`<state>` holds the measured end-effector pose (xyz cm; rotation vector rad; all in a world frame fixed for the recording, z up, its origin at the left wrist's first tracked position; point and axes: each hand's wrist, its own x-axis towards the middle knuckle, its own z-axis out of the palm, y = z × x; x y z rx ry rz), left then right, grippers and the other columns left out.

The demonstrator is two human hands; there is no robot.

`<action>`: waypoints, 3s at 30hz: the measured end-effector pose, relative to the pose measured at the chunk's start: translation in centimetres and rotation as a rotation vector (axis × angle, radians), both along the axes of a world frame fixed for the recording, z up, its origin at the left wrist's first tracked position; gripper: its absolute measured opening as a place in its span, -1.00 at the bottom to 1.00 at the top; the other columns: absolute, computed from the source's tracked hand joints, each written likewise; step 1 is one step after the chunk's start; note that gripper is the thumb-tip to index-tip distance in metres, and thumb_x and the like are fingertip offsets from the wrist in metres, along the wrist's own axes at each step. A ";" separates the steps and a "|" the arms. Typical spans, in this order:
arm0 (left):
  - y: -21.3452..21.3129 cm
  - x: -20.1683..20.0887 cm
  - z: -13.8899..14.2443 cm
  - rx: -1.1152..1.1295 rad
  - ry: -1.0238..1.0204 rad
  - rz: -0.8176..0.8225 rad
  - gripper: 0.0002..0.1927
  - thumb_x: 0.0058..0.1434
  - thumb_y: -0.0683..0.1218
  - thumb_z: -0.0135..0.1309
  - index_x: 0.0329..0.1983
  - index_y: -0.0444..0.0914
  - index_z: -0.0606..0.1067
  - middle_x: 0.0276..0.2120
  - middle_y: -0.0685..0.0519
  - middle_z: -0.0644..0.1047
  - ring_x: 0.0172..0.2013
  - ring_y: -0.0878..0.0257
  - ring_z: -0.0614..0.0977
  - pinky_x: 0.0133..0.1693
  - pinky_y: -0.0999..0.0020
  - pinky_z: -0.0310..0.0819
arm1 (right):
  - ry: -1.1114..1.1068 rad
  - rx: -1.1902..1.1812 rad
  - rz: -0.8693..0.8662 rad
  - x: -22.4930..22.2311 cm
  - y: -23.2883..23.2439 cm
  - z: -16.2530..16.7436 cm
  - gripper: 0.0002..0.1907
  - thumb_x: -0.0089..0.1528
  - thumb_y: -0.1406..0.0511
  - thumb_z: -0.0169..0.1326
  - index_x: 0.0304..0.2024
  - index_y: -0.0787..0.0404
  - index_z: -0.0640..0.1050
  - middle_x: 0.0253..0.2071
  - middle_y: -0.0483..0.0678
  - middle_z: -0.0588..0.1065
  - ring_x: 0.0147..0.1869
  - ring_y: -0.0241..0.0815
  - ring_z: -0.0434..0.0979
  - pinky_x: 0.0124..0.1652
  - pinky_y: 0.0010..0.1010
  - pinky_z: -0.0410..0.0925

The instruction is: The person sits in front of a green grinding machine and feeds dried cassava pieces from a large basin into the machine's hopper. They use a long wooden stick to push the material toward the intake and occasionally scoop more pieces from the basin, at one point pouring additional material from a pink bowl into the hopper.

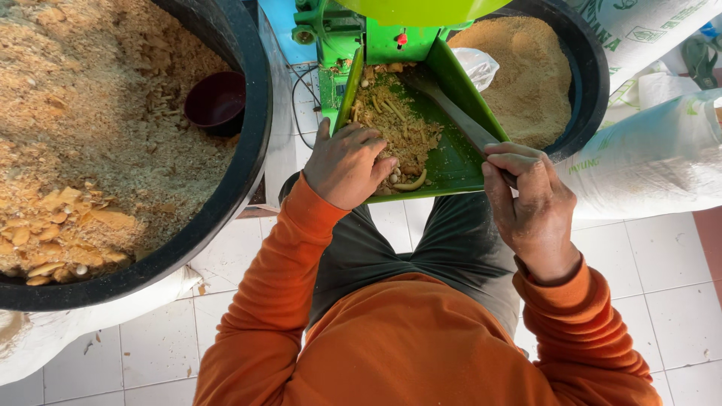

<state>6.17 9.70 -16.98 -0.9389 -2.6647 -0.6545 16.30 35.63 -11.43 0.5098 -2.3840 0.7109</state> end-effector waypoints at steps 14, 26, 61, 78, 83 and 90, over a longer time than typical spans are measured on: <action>0.0 0.1 -0.3 0.015 0.007 -0.005 -0.73 0.27 0.08 0.18 -0.22 -0.21 0.63 -0.14 0.07 0.63 -0.04 0.09 0.60 0.19 -0.33 0.15 | 0.019 0.033 0.004 -0.8 -1.6 0.1 -0.79 0.37 0.49 0.23 -0.04 0.37 0.45 0.03 0.12 0.58 -0.06 -0.05 0.68 -0.15 -0.39 0.56; 0.1 0.1 -0.3 -0.013 -0.018 0.010 -0.74 0.24 0.09 0.18 -0.25 -0.19 0.64 -0.15 0.08 0.64 -0.05 0.10 0.60 0.16 -0.28 0.18 | -0.022 -0.053 -0.011 0.0 -2.9 2.7 -0.83 0.40 0.49 0.20 -0.02 0.37 0.47 0.06 0.12 0.58 -0.03 -0.10 0.69 -0.11 -0.41 0.57; 0.1 -1.2 1.4 -0.091 -0.034 -0.118 -0.86 0.32 -0.08 0.13 -0.16 -0.23 0.62 -0.13 0.05 0.65 -0.11 0.12 0.65 0.19 -0.24 0.28 | -0.287 -0.358 -0.144 8.3 7.6 5.6 -0.82 0.31 0.47 0.13 -0.06 0.32 0.44 -0.01 0.05 0.54 -0.23 -0.34 0.61 -0.28 -0.61 0.50; -0.7 0.1 5.2 -0.375 -0.143 -0.122 -0.62 0.00 0.04 0.33 -0.12 -0.16 0.61 -0.30 -0.04 0.64 -0.17 -0.02 0.59 -0.12 0.03 0.46 | -0.435 -0.643 -0.022 7.0 11.5 4.8 -0.79 0.34 0.40 0.03 0.03 0.28 0.44 -0.02 0.03 0.58 -0.33 -0.46 0.54 -0.32 -0.68 0.43; 0.8 -1.3 1.6 -0.413 -0.089 -0.052 -0.78 0.10 -0.07 0.26 -0.19 -0.17 0.58 -0.25 -0.02 0.63 -0.03 0.02 0.53 0.07 -0.13 0.31 | -0.181 -0.107 0.036 2.6 7.5 2.1 -0.82 0.35 0.49 0.19 -0.01 0.33 0.50 -0.06 0.15 0.56 -0.15 -0.15 0.64 -0.22 -0.46 0.51; 1.8 -3.4 -0.9 -0.440 0.105 -0.107 -0.77 0.18 -0.23 0.10 -0.08 -0.23 0.57 -0.17 0.00 0.59 0.07 0.06 0.47 0.12 -0.03 0.31 | -0.077 -0.271 0.069 1.9 6.4 0.8 -0.83 0.37 0.49 0.16 -0.05 0.33 0.43 -0.02 0.09 0.56 -0.05 -0.15 0.67 -0.13 -0.42 0.56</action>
